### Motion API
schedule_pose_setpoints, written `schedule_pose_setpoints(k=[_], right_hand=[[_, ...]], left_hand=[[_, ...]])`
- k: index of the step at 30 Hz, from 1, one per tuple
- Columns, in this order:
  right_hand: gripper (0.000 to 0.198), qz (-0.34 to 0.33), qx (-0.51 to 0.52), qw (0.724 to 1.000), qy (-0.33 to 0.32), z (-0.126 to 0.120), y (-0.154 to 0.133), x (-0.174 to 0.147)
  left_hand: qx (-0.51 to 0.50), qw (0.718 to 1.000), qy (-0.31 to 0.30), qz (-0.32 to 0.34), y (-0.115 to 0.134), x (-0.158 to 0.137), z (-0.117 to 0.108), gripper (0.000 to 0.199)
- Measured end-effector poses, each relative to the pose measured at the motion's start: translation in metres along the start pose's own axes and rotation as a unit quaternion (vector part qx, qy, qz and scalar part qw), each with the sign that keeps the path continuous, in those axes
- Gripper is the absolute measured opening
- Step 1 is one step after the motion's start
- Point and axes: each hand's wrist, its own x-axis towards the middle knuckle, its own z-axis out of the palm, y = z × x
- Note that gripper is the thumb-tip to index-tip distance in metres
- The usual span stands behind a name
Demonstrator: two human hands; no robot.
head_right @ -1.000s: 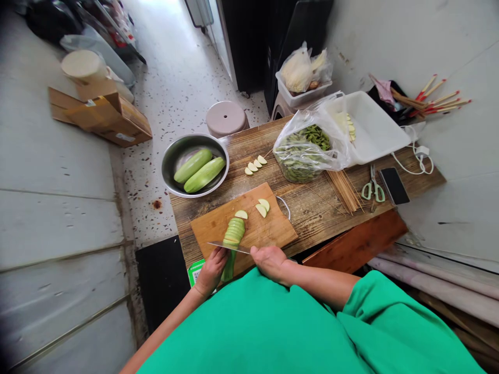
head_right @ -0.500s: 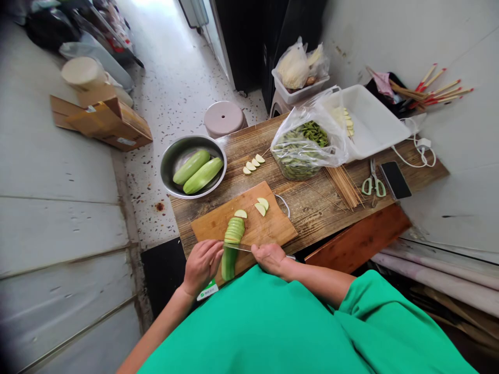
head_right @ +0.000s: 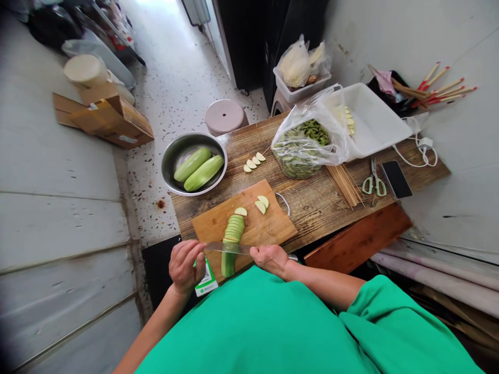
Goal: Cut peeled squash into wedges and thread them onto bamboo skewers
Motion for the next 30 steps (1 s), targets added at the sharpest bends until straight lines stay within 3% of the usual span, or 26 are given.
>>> schedule_pose_setpoints(k=[2, 5, 8, 12, 23, 26, 30], right_hand=[[0.022, 0.001, -0.001, 1.000, -0.002, 0.000, -0.002, 0.000], [0.021, 0.004, -0.002, 1.000, -0.006, 0.002, -0.004, 0.002], [0.019, 0.005, -0.004, 1.000, -0.012, 0.002, -0.006, 0.004], [0.020, 0.012, -0.006, 1.000, -0.021, 0.000, -0.009, 0.005], [0.020, 0.017, 0.012, 0.998, -0.061, 0.013, -0.006, 0.018], [0.022, 0.018, 0.013, 0.998, -0.065, 0.019, -0.005, 0.021], [0.021, 0.027, 0.010, 0.998, -0.056, 0.021, -0.007, 0.021]], left_hand=[[-0.002, 0.999, 0.013, 0.042, 0.000, -0.029, 0.006, 0.025], [-0.003, 0.995, -0.048, 0.086, 0.000, -0.059, 0.028, 0.031], [0.008, 0.988, -0.113, 0.101, -0.004, -0.071, 0.050, 0.033], [0.015, 0.985, -0.147, 0.092, -0.013, -0.074, 0.062, 0.034], [0.003, 0.984, -0.163, 0.072, -0.011, -0.076, 0.066, 0.033], [0.001, 0.987, -0.137, 0.079, -0.006, -0.067, 0.055, 0.028], [0.001, 0.995, -0.089, 0.034, 0.005, -0.033, 0.029, 0.023]])
